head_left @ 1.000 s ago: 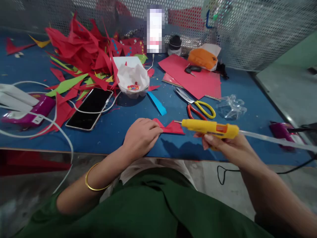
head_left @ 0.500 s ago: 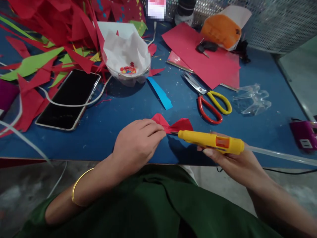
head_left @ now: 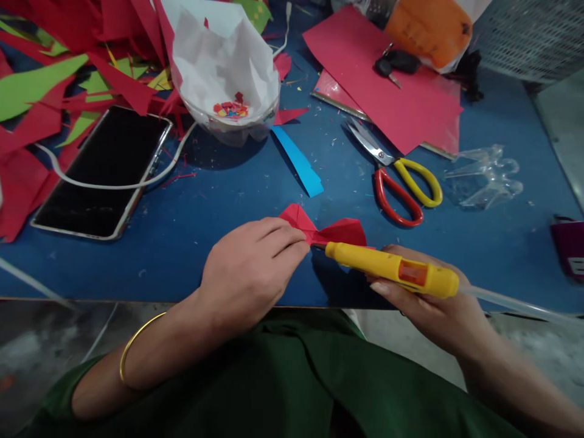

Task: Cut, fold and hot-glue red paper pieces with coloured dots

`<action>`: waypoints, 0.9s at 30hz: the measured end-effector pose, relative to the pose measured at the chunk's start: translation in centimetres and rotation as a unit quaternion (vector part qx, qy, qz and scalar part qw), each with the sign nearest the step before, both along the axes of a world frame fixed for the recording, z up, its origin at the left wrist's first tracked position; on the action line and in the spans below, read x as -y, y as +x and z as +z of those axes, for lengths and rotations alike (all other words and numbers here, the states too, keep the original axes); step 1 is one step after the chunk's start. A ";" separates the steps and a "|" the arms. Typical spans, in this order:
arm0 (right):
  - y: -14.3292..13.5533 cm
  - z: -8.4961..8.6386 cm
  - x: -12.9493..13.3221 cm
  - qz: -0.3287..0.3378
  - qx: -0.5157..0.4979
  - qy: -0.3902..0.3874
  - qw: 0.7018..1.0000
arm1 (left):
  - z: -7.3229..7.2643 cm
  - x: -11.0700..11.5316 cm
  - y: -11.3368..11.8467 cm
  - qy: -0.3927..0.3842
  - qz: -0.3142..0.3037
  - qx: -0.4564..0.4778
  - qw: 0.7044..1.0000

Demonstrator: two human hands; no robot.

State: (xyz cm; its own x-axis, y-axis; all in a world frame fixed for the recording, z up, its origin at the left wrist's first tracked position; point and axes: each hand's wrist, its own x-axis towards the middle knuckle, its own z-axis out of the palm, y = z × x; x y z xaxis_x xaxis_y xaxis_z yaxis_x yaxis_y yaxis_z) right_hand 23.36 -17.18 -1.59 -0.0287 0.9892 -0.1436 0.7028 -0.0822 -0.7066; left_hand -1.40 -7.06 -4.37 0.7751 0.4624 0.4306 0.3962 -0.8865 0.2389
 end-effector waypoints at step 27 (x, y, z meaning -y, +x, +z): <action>-0.3 0.4 -0.3 0.014 0.056 0.040 0.998 | 0.2 0.0 0.1 -0.011 0.010 0.007 1.000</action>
State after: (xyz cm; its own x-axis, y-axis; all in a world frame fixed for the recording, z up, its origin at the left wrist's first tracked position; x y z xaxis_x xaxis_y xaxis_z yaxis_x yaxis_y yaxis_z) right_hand 23.05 -16.86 -1.22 -0.0441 0.9968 -0.0674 0.7794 -0.0079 -0.6265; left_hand -1.26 -7.10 -4.18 0.7593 0.4881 0.4304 0.4112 -0.8725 0.2640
